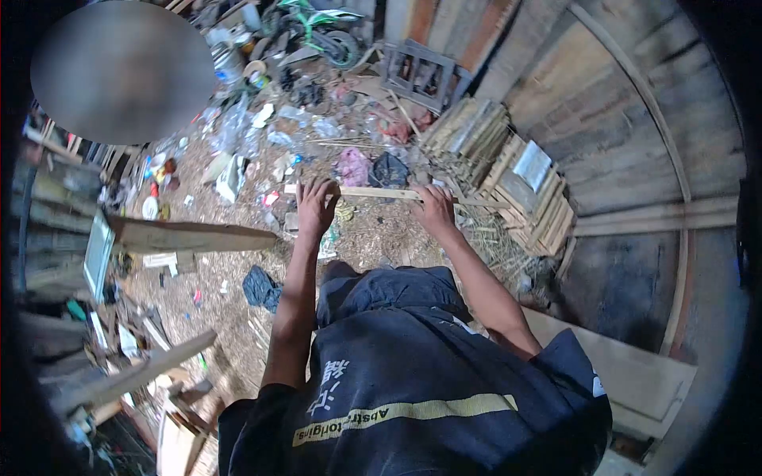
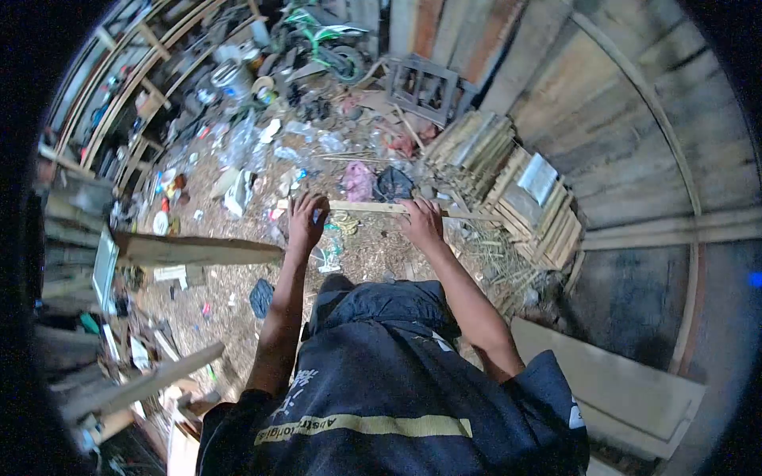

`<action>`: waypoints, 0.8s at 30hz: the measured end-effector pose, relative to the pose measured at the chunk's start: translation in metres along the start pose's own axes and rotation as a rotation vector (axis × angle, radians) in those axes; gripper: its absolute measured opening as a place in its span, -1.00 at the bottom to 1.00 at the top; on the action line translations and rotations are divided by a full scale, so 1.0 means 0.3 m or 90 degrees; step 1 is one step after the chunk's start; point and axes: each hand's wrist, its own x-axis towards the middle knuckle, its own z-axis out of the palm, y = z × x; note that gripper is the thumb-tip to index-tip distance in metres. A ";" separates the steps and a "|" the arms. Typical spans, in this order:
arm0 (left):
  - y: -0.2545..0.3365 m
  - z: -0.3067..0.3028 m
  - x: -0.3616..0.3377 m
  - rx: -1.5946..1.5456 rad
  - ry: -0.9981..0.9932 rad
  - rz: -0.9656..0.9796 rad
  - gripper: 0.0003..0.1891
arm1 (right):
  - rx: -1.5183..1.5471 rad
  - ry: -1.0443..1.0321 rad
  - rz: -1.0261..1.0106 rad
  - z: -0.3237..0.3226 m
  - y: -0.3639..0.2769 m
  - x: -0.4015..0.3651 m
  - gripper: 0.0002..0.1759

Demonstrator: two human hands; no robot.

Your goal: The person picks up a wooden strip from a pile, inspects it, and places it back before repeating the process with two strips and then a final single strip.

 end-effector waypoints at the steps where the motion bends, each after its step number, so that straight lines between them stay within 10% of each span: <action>1: 0.020 0.031 0.049 0.007 0.018 0.013 -0.63 | 0.003 0.018 0.033 -0.005 0.023 -0.005 -0.60; 8: 0.097 0.223 0.327 0.034 -0.012 0.088 -0.41 | 0.092 0.103 0.154 -0.017 0.181 0.017 -0.63; 11: 0.213 0.257 0.454 -0.030 0.129 -0.091 -0.02 | 0.138 0.129 0.162 0.005 0.237 0.073 -0.62; 14: 0.165 0.519 0.638 -0.217 0.217 -0.072 -0.06 | 0.217 0.207 0.337 0.056 0.286 0.237 -0.62; 15: 0.176 0.539 0.669 -0.354 -0.009 -0.246 -0.26 | 0.248 0.192 0.385 0.067 0.319 0.301 -0.59; 17: 0.158 0.612 0.761 -0.514 -0.257 -0.180 -0.76 | 0.293 0.190 0.422 0.094 0.382 0.415 -0.58; 19: 0.179 0.706 0.795 -0.781 -0.450 -0.323 -0.80 | 0.367 0.203 0.467 0.111 0.444 0.547 -0.57; 24: 0.257 0.772 0.909 -0.714 -0.593 -0.272 -0.75 | 0.532 0.253 0.592 0.182 0.568 0.715 -0.63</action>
